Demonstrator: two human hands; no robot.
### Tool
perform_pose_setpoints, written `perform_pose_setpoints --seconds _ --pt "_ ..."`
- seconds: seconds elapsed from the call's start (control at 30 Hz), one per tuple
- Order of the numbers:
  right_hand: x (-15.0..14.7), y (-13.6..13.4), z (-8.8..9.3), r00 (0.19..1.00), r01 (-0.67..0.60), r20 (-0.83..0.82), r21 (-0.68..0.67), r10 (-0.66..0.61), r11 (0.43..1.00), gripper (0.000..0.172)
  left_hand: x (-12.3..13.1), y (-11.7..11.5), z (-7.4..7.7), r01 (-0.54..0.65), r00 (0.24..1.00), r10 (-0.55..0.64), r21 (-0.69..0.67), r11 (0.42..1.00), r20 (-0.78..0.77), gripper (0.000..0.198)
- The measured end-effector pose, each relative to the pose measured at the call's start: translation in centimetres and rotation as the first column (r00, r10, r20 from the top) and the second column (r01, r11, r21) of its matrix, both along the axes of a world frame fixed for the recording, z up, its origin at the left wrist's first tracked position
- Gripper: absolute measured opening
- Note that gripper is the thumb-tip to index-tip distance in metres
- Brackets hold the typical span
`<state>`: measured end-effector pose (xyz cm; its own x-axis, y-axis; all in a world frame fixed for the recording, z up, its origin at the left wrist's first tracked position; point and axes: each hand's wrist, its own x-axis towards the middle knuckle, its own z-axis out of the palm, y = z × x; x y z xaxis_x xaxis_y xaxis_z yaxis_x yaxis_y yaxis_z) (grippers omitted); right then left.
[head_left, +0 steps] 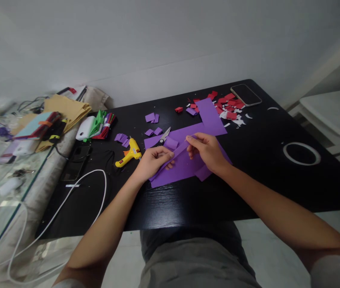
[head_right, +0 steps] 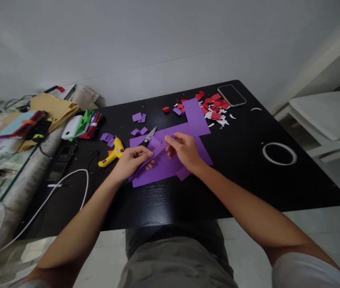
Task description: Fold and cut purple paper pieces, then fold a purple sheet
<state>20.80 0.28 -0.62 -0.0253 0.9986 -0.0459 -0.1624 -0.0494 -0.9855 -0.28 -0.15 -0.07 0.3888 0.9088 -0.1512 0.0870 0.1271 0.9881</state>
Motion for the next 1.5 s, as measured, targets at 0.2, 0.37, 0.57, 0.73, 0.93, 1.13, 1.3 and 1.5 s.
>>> perform_pose_setpoints --seconds 0.2,0.37,0.57,0.73,0.93,1.13,1.3,1.5 --pt "0.9 1.1 -0.3 0.993 0.103 -0.053 -0.039 -0.105 0.994 0.033 -1.6 1.1 0.4 0.0 0.999 -0.001 -0.027 1.0 -0.035 0.03" --pt "1.4 2.0 -0.6 0.975 0.181 -0.119 -0.075 -0.189 0.981 0.033 -3.4 2.4 0.9 -0.214 0.977 0.214 -0.015 0.977 0.015 0.032" --pt "1.5 1.4 -0.2 0.954 -0.263 -0.193 -0.176 0.229 0.948 0.024 -3.3 2.8 1.4 -0.556 0.803 0.525 0.039 0.83 0.282 0.032" --pt "0.9 0.1 0.1 0.692 -0.721 -0.212 -0.219 0.69 0.657 0.037 -2.3 2.0 1.2 -0.401 0.888 0.379 0.034 0.915 0.26 0.034" --pt "-0.5 -0.7 -0.6 0.811 -0.58 -0.188 -0.132 0.554 0.804 0.044 0.0 0.1 0.3 -0.108 0.992 0.105 0.046 0.993 0.072 0.038" --pt "-0.7 -0.7 -0.7 0.85 -0.522 -0.16 -0.117 0.502 0.845 0.043 0.3 -0.1 0.2 -0.152 0.988 0.148 0.093 0.984 0.049 0.044" --pt "-0.9 -0.9 -0.4 0.873 -0.486 -0.118 -0.106 0.474 0.868 0.043 0.1 0.1 0.1 -0.138 0.99 0.136 0.093 0.986 0.032 0.044" --pt "-0.7 -0.8 -0.2 0.878 -0.478 -0.048 -0.095 0.476 0.873 0.04 0.1 0.0 0.1 -0.098 0.995 0.096 0.076 0.992 0.025 0.044"
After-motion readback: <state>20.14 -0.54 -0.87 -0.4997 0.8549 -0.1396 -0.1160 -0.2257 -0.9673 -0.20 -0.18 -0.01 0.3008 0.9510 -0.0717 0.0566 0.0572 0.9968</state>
